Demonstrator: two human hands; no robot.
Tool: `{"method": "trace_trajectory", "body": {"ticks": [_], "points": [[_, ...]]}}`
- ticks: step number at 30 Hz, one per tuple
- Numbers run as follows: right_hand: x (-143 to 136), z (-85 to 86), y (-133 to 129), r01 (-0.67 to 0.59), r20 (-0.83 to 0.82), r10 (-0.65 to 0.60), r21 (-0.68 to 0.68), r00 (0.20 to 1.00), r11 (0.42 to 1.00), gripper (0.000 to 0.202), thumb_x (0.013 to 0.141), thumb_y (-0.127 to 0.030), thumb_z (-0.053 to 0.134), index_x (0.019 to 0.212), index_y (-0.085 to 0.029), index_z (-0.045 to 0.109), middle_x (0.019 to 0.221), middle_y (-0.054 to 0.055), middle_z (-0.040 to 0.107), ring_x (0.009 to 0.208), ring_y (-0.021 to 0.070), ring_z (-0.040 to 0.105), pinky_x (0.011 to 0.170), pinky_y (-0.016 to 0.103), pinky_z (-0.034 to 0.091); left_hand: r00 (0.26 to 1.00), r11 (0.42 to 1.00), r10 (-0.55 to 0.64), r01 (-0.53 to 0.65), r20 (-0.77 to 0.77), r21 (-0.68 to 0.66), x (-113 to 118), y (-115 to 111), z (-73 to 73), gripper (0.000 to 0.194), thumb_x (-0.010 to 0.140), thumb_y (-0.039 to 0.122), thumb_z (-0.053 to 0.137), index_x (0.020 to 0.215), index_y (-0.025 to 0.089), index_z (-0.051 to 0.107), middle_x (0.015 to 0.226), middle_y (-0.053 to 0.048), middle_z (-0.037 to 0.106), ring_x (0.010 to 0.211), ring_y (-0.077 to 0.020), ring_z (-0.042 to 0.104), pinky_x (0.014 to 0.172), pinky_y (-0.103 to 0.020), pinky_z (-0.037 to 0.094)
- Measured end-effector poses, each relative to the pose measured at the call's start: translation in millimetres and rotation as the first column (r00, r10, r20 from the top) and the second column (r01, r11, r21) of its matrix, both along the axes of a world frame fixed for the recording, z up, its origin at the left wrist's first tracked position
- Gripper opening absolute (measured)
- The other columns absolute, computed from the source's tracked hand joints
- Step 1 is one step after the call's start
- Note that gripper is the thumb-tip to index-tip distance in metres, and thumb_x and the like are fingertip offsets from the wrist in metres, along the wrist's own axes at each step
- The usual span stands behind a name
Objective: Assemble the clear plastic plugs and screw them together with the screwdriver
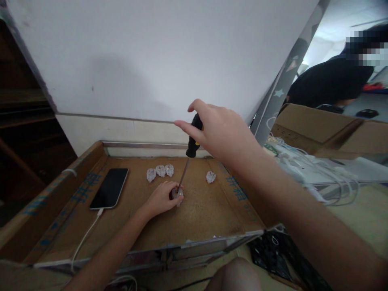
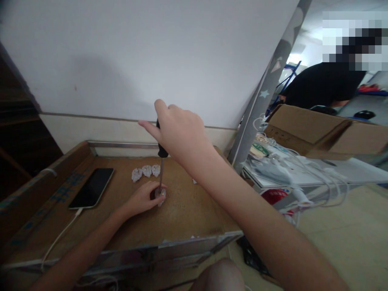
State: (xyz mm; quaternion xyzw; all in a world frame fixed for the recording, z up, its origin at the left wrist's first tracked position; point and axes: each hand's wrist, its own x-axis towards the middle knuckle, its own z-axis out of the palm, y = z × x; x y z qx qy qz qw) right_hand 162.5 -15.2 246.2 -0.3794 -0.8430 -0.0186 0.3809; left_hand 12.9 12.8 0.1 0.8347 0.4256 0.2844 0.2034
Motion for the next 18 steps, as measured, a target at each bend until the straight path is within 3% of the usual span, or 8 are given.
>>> {"method": "trace_trajectory", "body": {"ticks": [2,4,6,10,12,16,18], "points": [[1.2,2.2,0.2,-0.009,-0.024,0.009,-0.019,1.000,1.000,0.023,0.078,-0.033,0.063,0.095,-0.018,0.058,0.083,0.007,0.060,0.094,0.0261,0.055,0.085,0.041,0.040,1.000,1.000,0.005,-0.005,0.003,-0.001,0.0,-0.8,0.7,0.027,0.078,0.033,0.058,0.101,0.020,0.061,0.091,-0.005,0.065,0.086,-0.0211,0.057,0.078,-0.033,0.044],[2.5,5.8,-1.1,-0.124,0.020,0.128,-0.143,0.992,0.982,0.026,0.077,-0.024,0.062,0.102,-0.020,0.057,0.096,0.007,0.061,0.094,0.0232,0.056,0.085,0.038,0.042,1.000,1.000,0.007,-0.007,0.004,-0.002,0.1,-1.5,1.2,0.027,0.078,0.032,0.058,0.102,0.020,0.061,0.092,-0.005,0.065,0.087,-0.0209,0.057,0.078,-0.032,0.044],[2.6,8.2,-3.1,-0.138,0.071,0.156,-0.209,0.985,0.968,0.029,0.079,-0.021,0.059,0.108,-0.020,0.055,0.097,0.007,0.062,0.089,0.0213,0.057,0.082,0.037,0.043,1.000,1.000,0.010,-0.010,0.002,-0.001,0.3,-2.1,1.6,0.027,0.078,0.031,0.058,0.102,0.020,0.061,0.092,-0.005,0.065,0.086,-0.0204,0.057,0.078,-0.032,0.044],[-0.1,7.3,-5.1,0.088,0.071,-0.086,-0.031,0.994,0.996,0.020,0.080,-0.031,0.061,0.093,-0.016,0.058,0.076,0.007,0.060,0.088,0.0265,0.057,0.084,0.043,0.040,1.000,1.000,0.008,-0.008,-0.003,-0.006,0.7,-2.3,2.2,0.027,0.079,0.032,0.057,0.102,0.019,0.061,0.091,-0.005,0.065,0.085,-0.0209,0.057,0.077,-0.033,0.044],[-1.0,7.2,-5.5,0.049,0.059,-0.046,-0.039,0.997,0.998,0.021,0.077,-0.027,0.064,0.093,-0.016,0.057,0.084,0.008,0.061,0.092,0.0263,0.056,0.086,0.042,0.040,1.000,1.000,0.001,-0.001,0.001,-0.007,0.7,-2.2,2.3,0.028,0.079,0.032,0.057,0.102,0.017,0.061,0.092,-0.006,0.065,0.087,-0.0217,0.057,0.079,-0.034,0.044],[-2.6,7.4,-5.3,-0.165,0.137,0.195,-0.203,0.971,0.965,0.029,0.081,-0.019,0.056,0.110,-0.017,0.052,0.098,0.008,0.060,0.088,0.0195,0.057,0.081,0.034,0.044,1.000,1.000,0.008,-0.008,0.017,-0.014,0.8,-2.0,1.8,0.029,0.078,0.031,0.057,0.103,0.017,0.061,0.093,-0.006,0.065,0.089,-0.0220,0.057,0.080,-0.034,0.044],[-4.3,5.5,-3.8,-0.077,0.176,0.097,-0.114,0.980,0.990,0.027,0.085,-0.028,0.053,0.109,-0.016,0.053,0.088,0.008,0.061,0.085,0.0208,0.058,0.079,0.035,0.044,1.000,1.000,0.006,-0.006,0.016,-0.014,0.7,-1.7,1.1,0.028,0.078,0.030,0.057,0.103,0.018,0.061,0.092,-0.006,0.065,0.088,-0.0218,0.057,0.079,-0.033,0.044]]}}
